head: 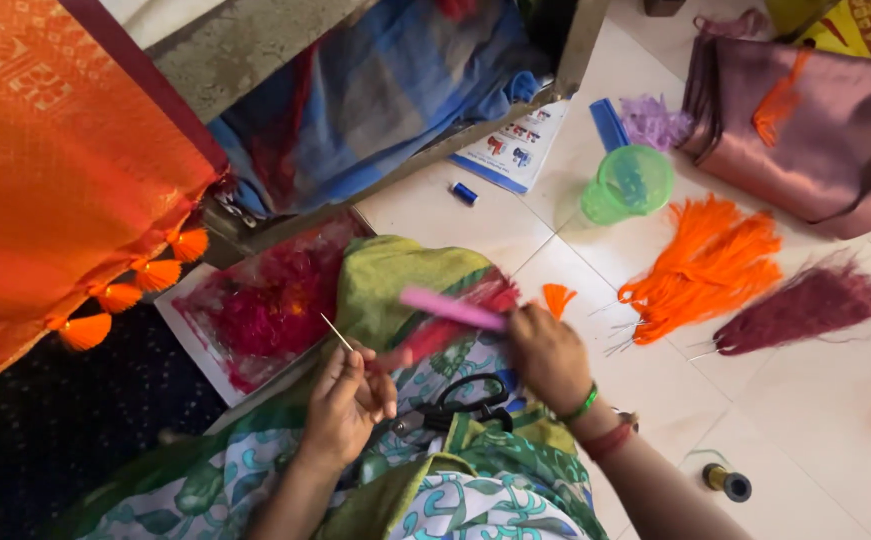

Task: Tying and finishing decorative tassels on the edge of a saree.

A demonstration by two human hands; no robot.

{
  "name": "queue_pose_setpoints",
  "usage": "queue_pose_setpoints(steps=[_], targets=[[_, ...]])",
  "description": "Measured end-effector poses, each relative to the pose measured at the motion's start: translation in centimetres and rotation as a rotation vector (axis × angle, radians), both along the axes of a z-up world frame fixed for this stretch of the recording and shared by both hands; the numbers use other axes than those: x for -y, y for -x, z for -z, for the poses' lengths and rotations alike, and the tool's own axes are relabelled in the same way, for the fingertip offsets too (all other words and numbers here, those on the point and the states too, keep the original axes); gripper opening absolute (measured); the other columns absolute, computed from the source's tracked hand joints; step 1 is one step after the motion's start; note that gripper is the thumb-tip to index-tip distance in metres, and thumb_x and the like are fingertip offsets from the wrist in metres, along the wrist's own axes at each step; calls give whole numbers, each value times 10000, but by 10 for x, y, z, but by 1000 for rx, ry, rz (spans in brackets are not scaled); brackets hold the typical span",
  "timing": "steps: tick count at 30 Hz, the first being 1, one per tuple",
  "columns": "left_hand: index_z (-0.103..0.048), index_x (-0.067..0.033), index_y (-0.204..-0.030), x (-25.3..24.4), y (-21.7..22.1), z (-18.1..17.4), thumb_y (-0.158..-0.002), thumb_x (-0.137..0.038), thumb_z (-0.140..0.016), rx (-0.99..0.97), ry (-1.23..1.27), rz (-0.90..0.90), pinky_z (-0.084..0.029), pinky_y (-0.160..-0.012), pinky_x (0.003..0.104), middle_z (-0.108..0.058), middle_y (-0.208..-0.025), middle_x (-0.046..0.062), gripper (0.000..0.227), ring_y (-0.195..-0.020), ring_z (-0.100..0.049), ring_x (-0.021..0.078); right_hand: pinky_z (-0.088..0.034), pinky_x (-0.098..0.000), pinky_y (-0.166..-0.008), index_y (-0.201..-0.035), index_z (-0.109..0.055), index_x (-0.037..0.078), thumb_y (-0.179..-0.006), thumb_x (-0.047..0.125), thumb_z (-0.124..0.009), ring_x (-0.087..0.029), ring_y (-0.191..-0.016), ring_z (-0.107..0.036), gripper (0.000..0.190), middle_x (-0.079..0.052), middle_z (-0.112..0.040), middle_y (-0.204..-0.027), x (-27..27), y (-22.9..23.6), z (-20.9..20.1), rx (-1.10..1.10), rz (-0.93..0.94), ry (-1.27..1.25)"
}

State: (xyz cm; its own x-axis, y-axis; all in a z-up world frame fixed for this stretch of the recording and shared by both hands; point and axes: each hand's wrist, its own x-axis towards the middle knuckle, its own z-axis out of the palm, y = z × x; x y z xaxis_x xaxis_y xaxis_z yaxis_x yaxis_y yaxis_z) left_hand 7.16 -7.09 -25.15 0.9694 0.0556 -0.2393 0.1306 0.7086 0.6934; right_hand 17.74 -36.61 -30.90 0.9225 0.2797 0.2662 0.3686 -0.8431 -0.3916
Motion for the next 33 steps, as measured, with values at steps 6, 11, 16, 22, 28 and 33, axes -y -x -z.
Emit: queue_pose_setpoints(steps=[6, 11, 16, 22, 28, 33], targets=[[-537, -53, -1061, 2, 13, 47, -1086, -252, -467, -1, -140, 108, -386, -473, 272, -515, -617, 48, 213, -494, -470, 147, -524, -531, -614, -1166, -587, 89, -923, 222, -598, -427, -748, -673, 277, -180, -693, -913, 0, -15, 2, -165, 124, -113], [-526, -47, -1023, -4, 19, 41, -1097, -213, -445, -54, -169, 112, -328, -474, 251, -388, -596, -4, 199, -482, -362, 96, -534, -531, -599, -1131, -575, 70, -992, 247, -585, -424, -691, -691, 226, -218, -694, -794, 5, -24, 0, -274, 354, -334], [-546, -45, -1009, -27, 33, 59, -1067, -182, -469, -92, -75, -43, -308, -476, 259, -385, -613, -6, 168, -489, -337, 88, -523, -506, -546, -1126, -590, 86, -937, 192, -605, -409, -671, -685, 217, -199, -706, -831, -18, 9, -29, 61, -125, -111], [-556, -38, -995, -33, 33, 78, -1065, -183, -481, -55, -76, -105, -316, -476, 263, -371, -593, -2, 178, -482, -339, 97, -535, -527, -622, -1093, -600, 144, -983, 274, -603, -410, -743, -691, 170, -171, -730, -847, -7, -15, -7, -188, 252, -149], [-553, -34, -987, -36, 33, 82, -1062, -180, -481, -53, -155, -103, -309, -446, 258, -372, -591, -4, 179, -474, -343, 91, -538, -507, -643, -1125, -559, 110, -949, 172, -579, -405, -826, -677, 188, -184, -697, -977, 6, -24, 19, -41, 105, -99], [-554, -27, -990, -34, 42, 69, -1074, -188, -475, -92, -202, -122, -304, -444, 249, -365, -598, -12, 198, -474, -326, 81, -538, -497, -612, -1156, -578, 140, -955, 230, -618, -389, -785, -683, 224, -158, -685, -939, -25, 5, -12, -39, 41, -125]])
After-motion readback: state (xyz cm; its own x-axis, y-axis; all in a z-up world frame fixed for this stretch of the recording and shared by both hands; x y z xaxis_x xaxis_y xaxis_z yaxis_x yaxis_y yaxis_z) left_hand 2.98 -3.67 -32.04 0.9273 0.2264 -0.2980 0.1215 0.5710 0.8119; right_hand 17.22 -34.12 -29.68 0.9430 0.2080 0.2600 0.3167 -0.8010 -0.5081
